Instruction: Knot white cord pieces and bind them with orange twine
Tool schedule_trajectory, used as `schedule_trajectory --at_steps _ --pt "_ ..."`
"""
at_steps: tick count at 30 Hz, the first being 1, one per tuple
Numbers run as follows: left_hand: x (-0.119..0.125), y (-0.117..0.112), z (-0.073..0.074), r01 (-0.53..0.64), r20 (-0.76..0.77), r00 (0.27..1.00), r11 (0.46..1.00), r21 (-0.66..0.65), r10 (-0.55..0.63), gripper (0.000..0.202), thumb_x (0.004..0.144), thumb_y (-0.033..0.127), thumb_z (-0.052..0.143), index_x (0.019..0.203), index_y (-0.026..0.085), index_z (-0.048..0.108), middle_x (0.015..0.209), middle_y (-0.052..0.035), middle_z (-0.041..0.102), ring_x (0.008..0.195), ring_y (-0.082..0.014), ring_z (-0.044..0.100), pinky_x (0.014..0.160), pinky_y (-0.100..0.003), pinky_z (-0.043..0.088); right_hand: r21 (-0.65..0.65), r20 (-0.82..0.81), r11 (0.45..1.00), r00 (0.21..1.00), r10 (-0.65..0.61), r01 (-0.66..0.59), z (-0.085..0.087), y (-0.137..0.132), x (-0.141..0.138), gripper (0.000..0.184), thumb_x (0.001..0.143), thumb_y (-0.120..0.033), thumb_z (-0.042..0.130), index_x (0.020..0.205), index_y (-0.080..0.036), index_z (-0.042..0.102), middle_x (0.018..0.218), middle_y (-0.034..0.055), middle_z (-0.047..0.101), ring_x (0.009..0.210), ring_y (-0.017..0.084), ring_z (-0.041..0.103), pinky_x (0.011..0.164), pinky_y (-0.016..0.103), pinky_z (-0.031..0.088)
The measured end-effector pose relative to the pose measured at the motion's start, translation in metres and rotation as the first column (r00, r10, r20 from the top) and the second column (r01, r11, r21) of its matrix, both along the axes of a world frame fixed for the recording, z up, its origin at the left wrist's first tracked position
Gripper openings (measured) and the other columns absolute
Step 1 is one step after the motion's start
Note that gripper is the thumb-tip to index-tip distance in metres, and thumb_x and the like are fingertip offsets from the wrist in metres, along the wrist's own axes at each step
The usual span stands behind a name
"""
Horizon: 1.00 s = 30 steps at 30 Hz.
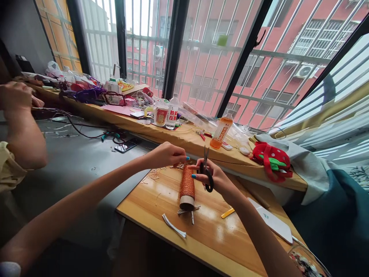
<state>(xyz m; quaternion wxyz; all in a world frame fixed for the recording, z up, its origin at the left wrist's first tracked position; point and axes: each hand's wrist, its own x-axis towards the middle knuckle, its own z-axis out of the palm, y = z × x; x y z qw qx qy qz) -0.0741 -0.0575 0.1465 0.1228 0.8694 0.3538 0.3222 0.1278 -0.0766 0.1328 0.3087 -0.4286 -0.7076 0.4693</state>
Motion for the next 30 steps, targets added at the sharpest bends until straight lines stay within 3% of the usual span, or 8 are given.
schedule_trajectory --at_steps 6,10,12,15,17,19,23,30 --pt "0.036 0.017 -0.025 0.068 0.056 0.996 0.994 -0.091 -0.063 0.027 0.076 0.031 0.042 0.067 0.014 0.061 0.050 0.0029 0.056 0.049 -0.0062 0.046 0.046 -0.014 0.030 -0.075 -0.006 0.992 0.995 -0.102 0.101 -0.020 0.009 0.017 0.031 0.060 -0.037 0.059 0.074 -0.019 0.038 0.053 -0.0036 0.054 0.034 0.007 0.042 0.032 0.019 0.034" --pt "0.047 0.040 -0.052 0.137 0.006 0.990 0.978 -0.156 -0.137 0.032 0.079 0.035 0.036 0.076 0.015 0.061 0.057 0.0020 0.059 0.052 -0.0071 0.049 0.049 -0.014 0.034 0.055 0.173 0.971 0.955 -0.241 0.235 -0.033 0.017 0.044 0.023 0.063 -0.036 0.053 0.070 -0.020 0.037 0.046 -0.0063 0.048 0.035 0.009 0.043 0.034 0.021 0.035" --pt "0.046 0.053 -0.068 0.142 -0.087 0.984 0.977 -0.157 -0.157 0.028 0.081 0.027 0.034 0.086 0.016 0.059 0.068 -0.0001 0.062 0.061 -0.0086 0.052 0.056 -0.016 0.038 0.272 0.376 0.913 0.840 -0.391 0.303 -0.036 0.026 0.059 0.015 0.067 -0.033 0.048 0.071 -0.020 0.042 0.049 -0.0045 0.050 0.039 0.011 0.046 0.039 0.022 0.034" --pt "0.038 0.067 -0.094 0.142 -0.326 0.937 0.989 0.029 -0.125 0.035 0.072 0.007 0.039 0.103 0.018 0.053 0.103 -0.0067 0.057 0.095 -0.0161 0.048 0.076 -0.024 0.038 0.604 0.629 0.760 0.442 -0.639 0.240 -0.038 0.051 0.081 0.017 0.071 -0.027 0.043 0.083 -0.020 0.051 0.066 0.0044 0.061 0.060 0.018 0.056 0.049 0.023 0.034" --pt "0.033 0.070 -0.108 0.206 -0.483 0.869 0.966 0.154 -0.108 0.047 0.067 0.003 0.042 0.110 0.021 0.047 0.120 -0.0076 0.045 0.110 -0.0210 0.036 0.087 -0.033 0.032 0.659 0.693 0.725 0.214 -0.689 0.200 -0.041 0.071 0.093 0.026 0.077 -0.025 0.036 0.097 -0.018 0.051 0.075 0.0102 0.063 0.068 0.022 0.058 0.052 0.025 0.034" --pt "0.031 0.069 -0.117 0.257 -0.553 0.827 0.945 0.203 -0.106 0.051 0.067 0.007 0.046 0.116 0.021 0.041 0.125 -0.0076 0.040 0.116 -0.0224 0.030 0.093 -0.038 0.026 0.651 0.737 0.737 0.080 -0.671 0.184 -0.046 0.089 0.103 0.031 0.079 -0.021 0.032 0.105 -0.017 0.048 0.080 0.0131 0.063 0.073 0.023 0.059 0.053 0.026 0.034" --pt "0.037 0.065 -0.119 0.308 -0.582 0.803 0.925 0.222 -0.128 0.052 0.068 0.022 0.049 0.119 0.017 0.037 0.120 -0.0081 0.045 0.116 -0.0226 0.030 0.096 -0.040 0.020 0.593 0.794 0.755 -0.049 -0.606 0.280 -0.060 0.106 0.111 0.026 0.077 -0.013 0.035 0.094 -0.015 0.055 0.083 0.0151 0.063 0.077 0.023 0.060 0.054 0.026 0.036" --pt "0.042 0.060 -0.118 0.342 -0.611 0.768 0.930 0.136 -0.193 0.042 0.067 0.049 0.049 0.092 0.016 0.055 0.088 -0.0082 0.060 0.092 -0.0228 0.048 0.086 -0.035 0.029 0.690 0.714 0.660 -0.130 -0.688 0.296 -0.060 0.090 0.131 0.034 0.077 -0.011 0.032 0.108 -0.011 0.048 0.104 0.0226 0.049 0.094 0.029 0.050 0.060 0.031 0.038"
